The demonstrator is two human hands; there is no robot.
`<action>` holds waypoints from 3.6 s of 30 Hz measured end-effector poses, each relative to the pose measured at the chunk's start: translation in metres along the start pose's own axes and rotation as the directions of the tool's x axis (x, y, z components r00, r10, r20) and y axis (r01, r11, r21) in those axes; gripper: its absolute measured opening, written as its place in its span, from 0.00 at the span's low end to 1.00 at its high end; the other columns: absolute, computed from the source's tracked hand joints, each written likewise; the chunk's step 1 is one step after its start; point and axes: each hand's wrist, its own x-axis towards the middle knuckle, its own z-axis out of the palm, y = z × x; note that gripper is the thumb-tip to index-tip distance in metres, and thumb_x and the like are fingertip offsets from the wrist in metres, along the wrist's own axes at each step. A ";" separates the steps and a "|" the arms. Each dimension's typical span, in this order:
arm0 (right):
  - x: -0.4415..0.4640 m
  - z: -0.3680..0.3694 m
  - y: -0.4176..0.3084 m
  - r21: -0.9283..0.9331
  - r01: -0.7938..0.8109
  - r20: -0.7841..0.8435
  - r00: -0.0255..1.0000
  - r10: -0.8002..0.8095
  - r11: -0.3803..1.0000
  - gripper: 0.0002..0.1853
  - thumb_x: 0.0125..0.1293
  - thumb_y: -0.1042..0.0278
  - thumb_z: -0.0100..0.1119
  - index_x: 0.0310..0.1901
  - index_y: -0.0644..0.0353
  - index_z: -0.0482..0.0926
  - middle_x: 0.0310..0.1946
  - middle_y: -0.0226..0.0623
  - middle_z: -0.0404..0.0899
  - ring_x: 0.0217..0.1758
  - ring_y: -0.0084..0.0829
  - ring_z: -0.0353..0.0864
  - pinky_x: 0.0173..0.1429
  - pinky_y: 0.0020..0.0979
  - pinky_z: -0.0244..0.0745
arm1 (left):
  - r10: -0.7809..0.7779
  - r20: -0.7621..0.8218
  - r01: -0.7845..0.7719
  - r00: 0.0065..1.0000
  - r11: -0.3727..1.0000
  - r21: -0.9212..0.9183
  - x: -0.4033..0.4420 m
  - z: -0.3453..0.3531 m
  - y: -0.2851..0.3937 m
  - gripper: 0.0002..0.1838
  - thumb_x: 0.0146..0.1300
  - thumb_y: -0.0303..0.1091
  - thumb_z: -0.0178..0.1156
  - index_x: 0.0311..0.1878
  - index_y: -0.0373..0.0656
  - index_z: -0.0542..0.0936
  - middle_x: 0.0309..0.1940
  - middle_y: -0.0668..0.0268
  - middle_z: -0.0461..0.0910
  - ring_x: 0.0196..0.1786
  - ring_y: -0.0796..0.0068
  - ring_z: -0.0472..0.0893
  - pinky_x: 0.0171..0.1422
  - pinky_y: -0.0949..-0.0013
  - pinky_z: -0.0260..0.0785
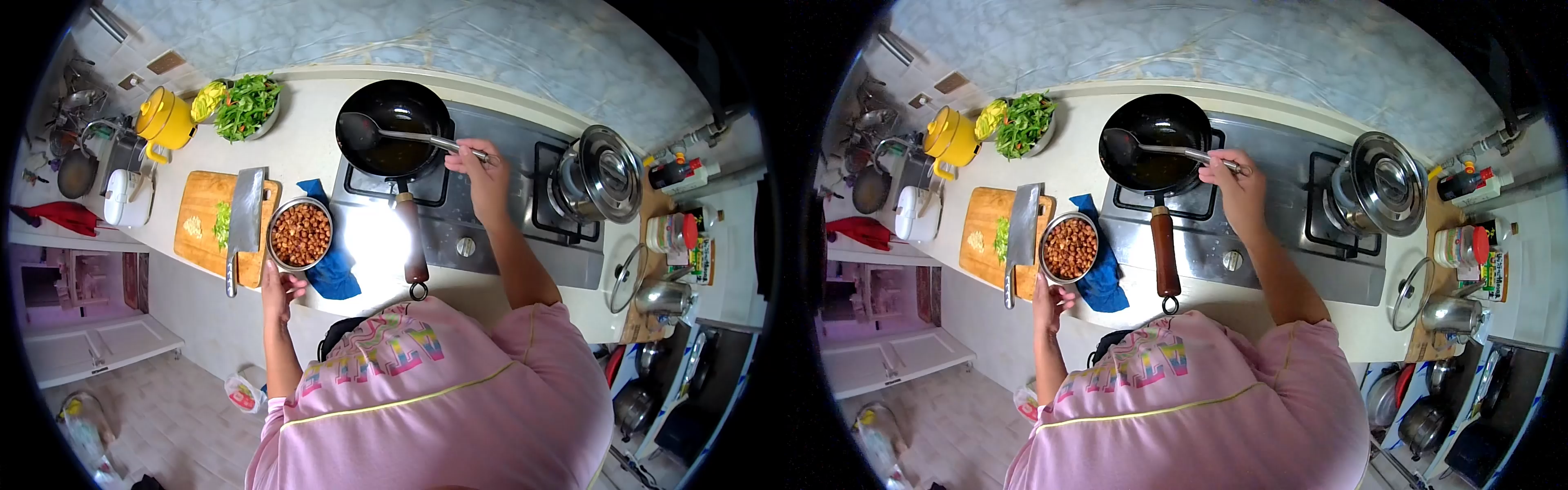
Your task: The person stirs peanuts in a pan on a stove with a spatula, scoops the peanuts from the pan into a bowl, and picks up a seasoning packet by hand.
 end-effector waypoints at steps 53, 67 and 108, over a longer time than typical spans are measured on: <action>0.036 0.019 -0.060 -0.170 0.162 0.017 0.987 -0.161 0.972 0.06 0.64 0.71 0.54 0.32 0.64 0.72 0.20 0.34 0.76 0.20 0.19 0.76 0.26 0.20 0.73 | -0.159 0.765 0.135 0.624 0.986 0.095 -0.080 0.142 0.042 0.07 0.59 0.30 0.53 0.30 0.36 0.72 0.23 0.67 0.73 0.20 0.79 0.75 0.21 0.79 0.65; 0.038 0.031 -0.052 -0.340 0.169 0.045 0.986 -0.164 0.925 0.08 0.62 0.67 0.55 0.29 0.61 0.73 0.18 0.30 0.76 0.19 0.18 0.76 0.25 0.20 0.71 | -0.153 0.772 0.145 0.616 0.986 0.080 -0.080 0.144 0.038 0.08 0.59 0.32 0.54 0.28 0.37 0.73 0.23 0.68 0.73 0.19 0.81 0.74 0.20 0.81 0.62; 0.067 0.037 -0.087 -0.572 0.428 0.476 0.868 -0.141 0.699 0.08 0.59 0.65 0.56 0.36 0.61 0.76 0.25 0.39 0.78 0.27 0.32 0.78 0.32 0.28 0.70 | -0.185 0.805 0.249 0.564 0.967 0.048 -0.076 0.140 0.054 0.35 0.61 0.29 0.53 0.68 0.50 0.48 0.26 0.67 0.72 0.21 0.79 0.73 0.20 0.77 0.68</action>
